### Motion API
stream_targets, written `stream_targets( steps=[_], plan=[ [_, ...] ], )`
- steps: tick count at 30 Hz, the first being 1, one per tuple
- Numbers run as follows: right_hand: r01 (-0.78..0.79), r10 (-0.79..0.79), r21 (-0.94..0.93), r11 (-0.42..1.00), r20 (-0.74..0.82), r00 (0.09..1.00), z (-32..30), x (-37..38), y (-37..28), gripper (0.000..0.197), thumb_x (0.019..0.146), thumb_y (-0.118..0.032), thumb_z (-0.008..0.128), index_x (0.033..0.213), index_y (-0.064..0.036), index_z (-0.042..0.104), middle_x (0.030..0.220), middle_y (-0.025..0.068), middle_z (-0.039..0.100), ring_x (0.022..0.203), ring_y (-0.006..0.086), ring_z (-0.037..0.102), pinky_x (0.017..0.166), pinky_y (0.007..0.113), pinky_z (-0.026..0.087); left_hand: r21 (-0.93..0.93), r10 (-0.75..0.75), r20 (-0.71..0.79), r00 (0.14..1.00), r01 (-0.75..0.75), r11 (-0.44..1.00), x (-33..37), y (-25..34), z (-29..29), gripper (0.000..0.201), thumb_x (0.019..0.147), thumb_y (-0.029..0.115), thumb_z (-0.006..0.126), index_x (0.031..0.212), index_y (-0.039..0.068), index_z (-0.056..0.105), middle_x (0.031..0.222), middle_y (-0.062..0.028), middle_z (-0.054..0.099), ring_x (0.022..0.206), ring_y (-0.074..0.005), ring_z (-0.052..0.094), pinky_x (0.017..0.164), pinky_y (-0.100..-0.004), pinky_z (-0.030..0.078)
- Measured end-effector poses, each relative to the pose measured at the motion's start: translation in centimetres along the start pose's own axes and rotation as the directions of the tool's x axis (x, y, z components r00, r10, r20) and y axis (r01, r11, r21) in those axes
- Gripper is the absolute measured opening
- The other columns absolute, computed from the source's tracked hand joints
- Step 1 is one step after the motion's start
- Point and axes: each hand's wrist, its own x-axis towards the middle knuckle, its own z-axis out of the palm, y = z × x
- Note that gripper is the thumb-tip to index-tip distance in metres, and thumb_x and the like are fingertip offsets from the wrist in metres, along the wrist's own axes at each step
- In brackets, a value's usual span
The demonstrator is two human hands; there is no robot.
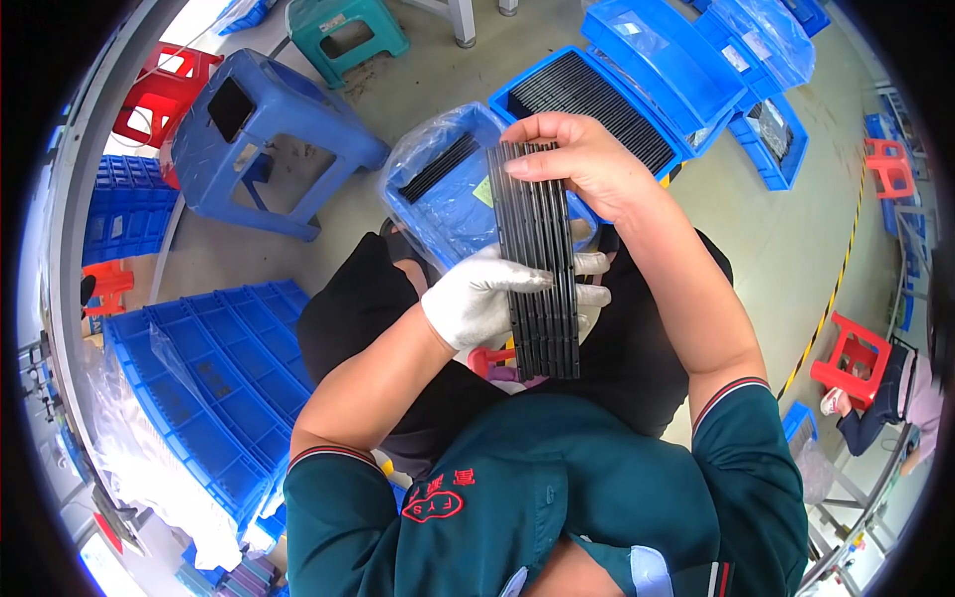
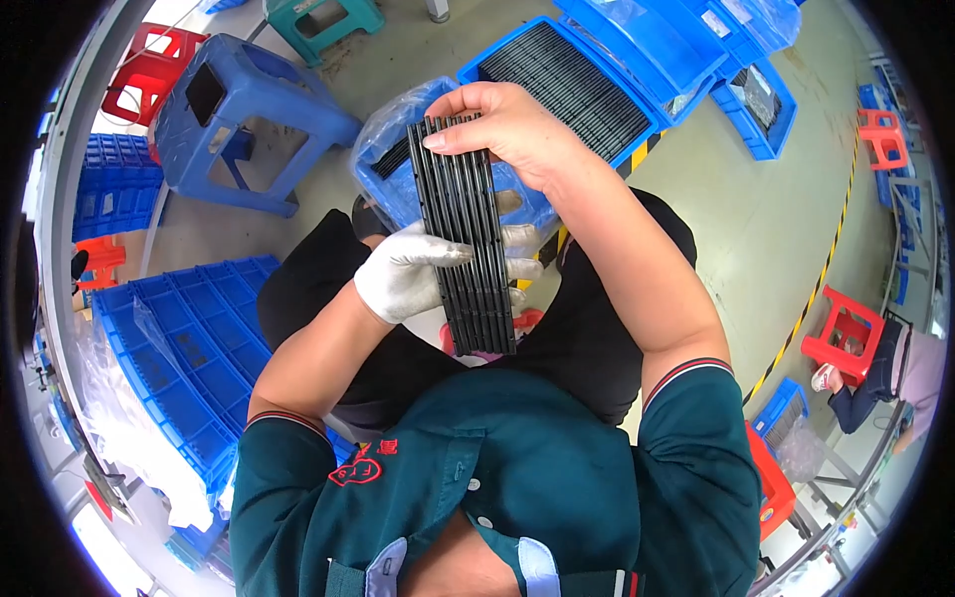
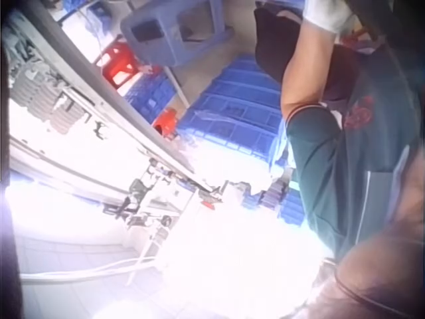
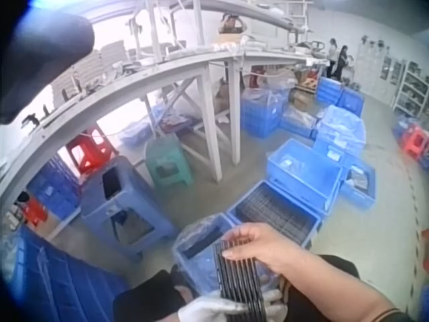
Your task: Inspect small black rods and place them into a slotted blue tray for sorting or organization.
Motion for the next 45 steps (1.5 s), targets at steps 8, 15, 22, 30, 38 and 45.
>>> stream_targets(
  steps=[8,15,22,30,38,45],
  plan=[
    [-0.007,0.007,0.003,1.0,0.019,1.0,-0.2,0.1,-0.2,0.039,0.073,-0.006,0.074,0.109,0.0024,0.061,0.093,0.0084,0.067,0.081,0.0142,0.065,0.08,0.027,0.052,0.015,0.025,0.013,1.0,-0.025,1.0,-0.2,0.0,-0.1,0.079,0.078,0.006,0.062,0.146,0.003,0.023,0.141,-0.0259,0.039,0.127,-0.0472,0.042,0.102,-0.0585,0.036],
    [0.034,-0.035,0.029,0.999,0.035,0.999,0.5,0.0,-0.4,0.039,0.073,-0.008,0.075,0.108,0.001,0.06,0.092,0.0082,0.065,0.083,0.0151,0.064,0.081,0.027,0.051,-0.012,-0.003,0.004,1.0,0.003,1.0,-0.1,0.1,0.4,0.069,0.078,0.006,0.067,0.138,0.007,0.034,0.131,-0.0168,0.048,0.119,-0.0373,0.052,0.093,-0.0518,0.046],
    [0.018,-0.019,0.015,1.0,0.042,0.999,0.3,0.2,-0.4,0.036,0.073,-0.007,0.074,0.105,0.0,0.061,0.091,0.0078,0.066,0.081,0.0145,0.065,0.08,0.027,0.052,-0.023,-0.014,0.019,1.0,0.015,1.0,-0.1,-0.1,0.4,0.069,0.078,0.007,0.067,0.138,0.01,0.034,0.124,-0.0126,0.05,0.117,-0.036,0.053,0.09,-0.0494,0.047],
    [0.025,-0.025,0.003,1.0,0.061,0.998,0.2,0.3,-0.6,0.035,0.073,-0.006,0.072,0.106,0.0008,0.061,0.091,0.0081,0.066,0.081,0.014,0.065,0.079,0.026,0.052,-0.031,-0.023,0.009,1.0,0.023,0.999,-0.2,-0.1,0.2,0.07,0.077,0.007,0.067,0.139,0.009,0.034,0.13,-0.0153,0.048,0.119,-0.0375,0.051,0.092,-0.0501,0.046],
    [0.041,-0.048,0.058,0.997,0.13,0.99,0.2,1.0,-0.5,0.036,0.075,-0.008,0.072,0.108,-0.0003,0.061,0.094,0.0065,0.065,0.084,0.0132,0.064,0.081,0.026,0.051,-0.022,-0.033,0.003,0.999,0.033,0.999,-0.1,-0.2,-0.1,0.081,0.075,0.006,0.064,0.146,0.003,0.024,0.14,-0.0251,0.039,0.126,-0.0462,0.043,0.102,-0.0621,0.035],
    [0.05,-0.048,-0.012,0.999,0.136,0.99,0.3,0.9,-0.7,0.033,0.075,-0.006,0.072,0.105,-0.0016,0.061,0.093,0.005,0.065,0.083,0.0117,0.064,0.08,0.024,0.051,-0.033,-0.037,0.009,0.999,0.037,0.999,0.0,-0.3,-0.3,0.081,0.075,0.005,0.063,0.145,0.003,0.024,0.14,-0.0256,0.039,0.127,-0.0466,0.042,0.102,-0.0627,0.034]
  ],
)
